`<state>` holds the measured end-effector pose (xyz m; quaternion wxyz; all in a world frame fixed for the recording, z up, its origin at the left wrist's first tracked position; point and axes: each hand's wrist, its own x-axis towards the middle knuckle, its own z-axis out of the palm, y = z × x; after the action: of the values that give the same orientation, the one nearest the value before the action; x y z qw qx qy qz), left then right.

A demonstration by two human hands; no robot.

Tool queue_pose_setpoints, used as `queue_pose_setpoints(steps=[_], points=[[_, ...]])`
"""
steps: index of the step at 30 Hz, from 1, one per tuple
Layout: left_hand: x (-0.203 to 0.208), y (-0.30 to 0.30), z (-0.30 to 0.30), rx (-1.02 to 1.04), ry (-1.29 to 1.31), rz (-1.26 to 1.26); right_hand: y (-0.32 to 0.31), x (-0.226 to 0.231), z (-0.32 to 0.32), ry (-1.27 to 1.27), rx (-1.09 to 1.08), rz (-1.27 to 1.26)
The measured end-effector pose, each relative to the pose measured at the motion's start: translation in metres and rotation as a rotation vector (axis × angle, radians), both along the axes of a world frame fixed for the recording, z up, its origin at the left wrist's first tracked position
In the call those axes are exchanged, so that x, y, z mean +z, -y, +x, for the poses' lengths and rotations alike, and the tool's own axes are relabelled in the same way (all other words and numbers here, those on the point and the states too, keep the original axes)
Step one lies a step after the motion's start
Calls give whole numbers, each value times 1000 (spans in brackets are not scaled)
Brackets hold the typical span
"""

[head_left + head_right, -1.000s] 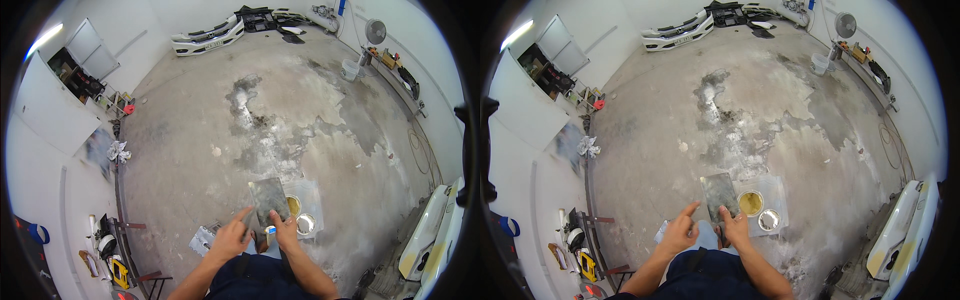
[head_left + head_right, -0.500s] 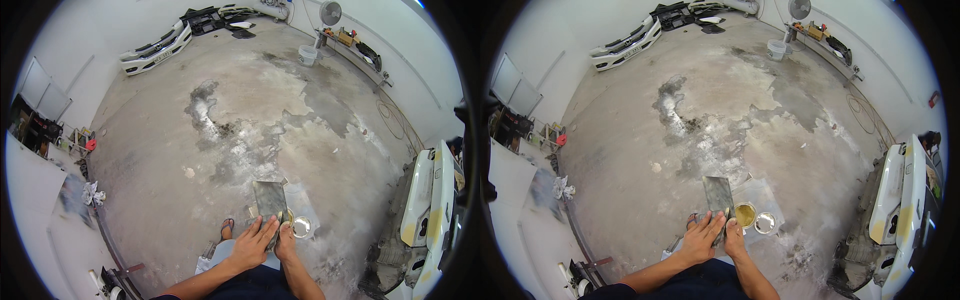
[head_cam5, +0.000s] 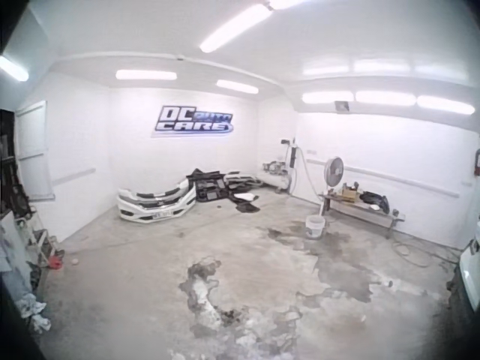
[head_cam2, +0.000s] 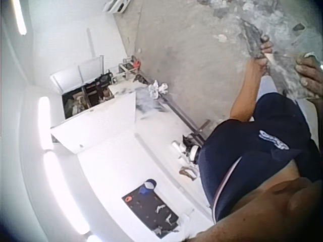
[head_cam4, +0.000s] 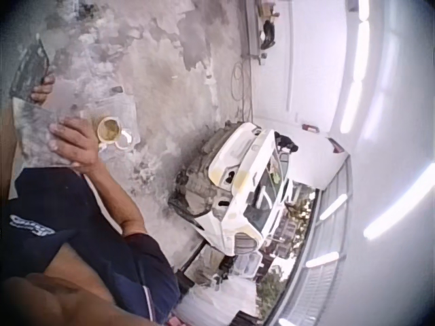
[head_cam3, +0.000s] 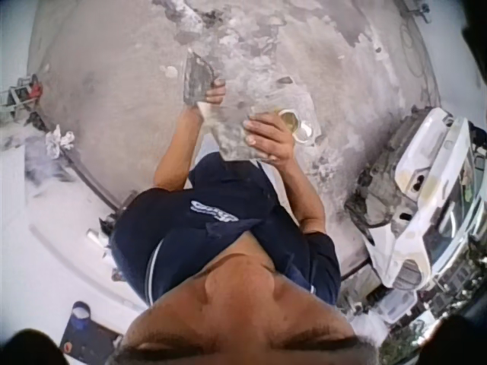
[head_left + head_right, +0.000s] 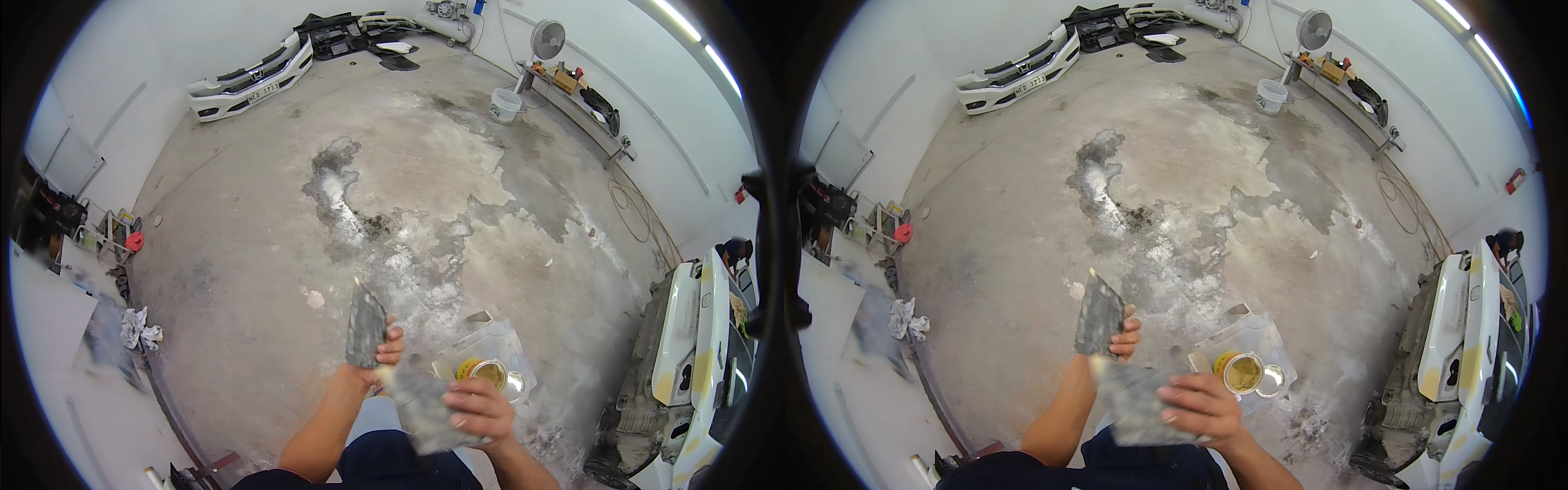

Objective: The person applies yellow body filler to the rear bumper and side panels of a white sedan using a putty knife and sanding block. The person spreads the filler over sanded areas and smooths the surface.

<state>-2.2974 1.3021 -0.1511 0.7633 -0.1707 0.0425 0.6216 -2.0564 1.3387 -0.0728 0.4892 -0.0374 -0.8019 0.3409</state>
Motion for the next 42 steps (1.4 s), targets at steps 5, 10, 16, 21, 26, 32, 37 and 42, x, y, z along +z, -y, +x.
queue_pose_setpoints(steps=[5,10,16,21,26,32,37,42], points=[[-7,32,31,-107,0,-80,-26,-2,-65,280,222,-35],[-28,49,8,-160,281,400,-38,-27,-77,379,48,-243],[-27,62,0,-135,226,198,-23,-38,-67,482,-326,-637],[-30,63,13,-157,-301,30,-30,-45,-69,371,18,237],[-38,54,8,4,-427,264,-43,-44,-60,197,-802,-928],[-12,46,6,379,-1211,-417,-16,-38,-22,308,-275,-45],[18,49,-5,458,-1137,-316,-10,-27,-8,554,-76,450],[41,81,-40,-262,-1445,-65,-52,-16,-20,754,-403,23]])
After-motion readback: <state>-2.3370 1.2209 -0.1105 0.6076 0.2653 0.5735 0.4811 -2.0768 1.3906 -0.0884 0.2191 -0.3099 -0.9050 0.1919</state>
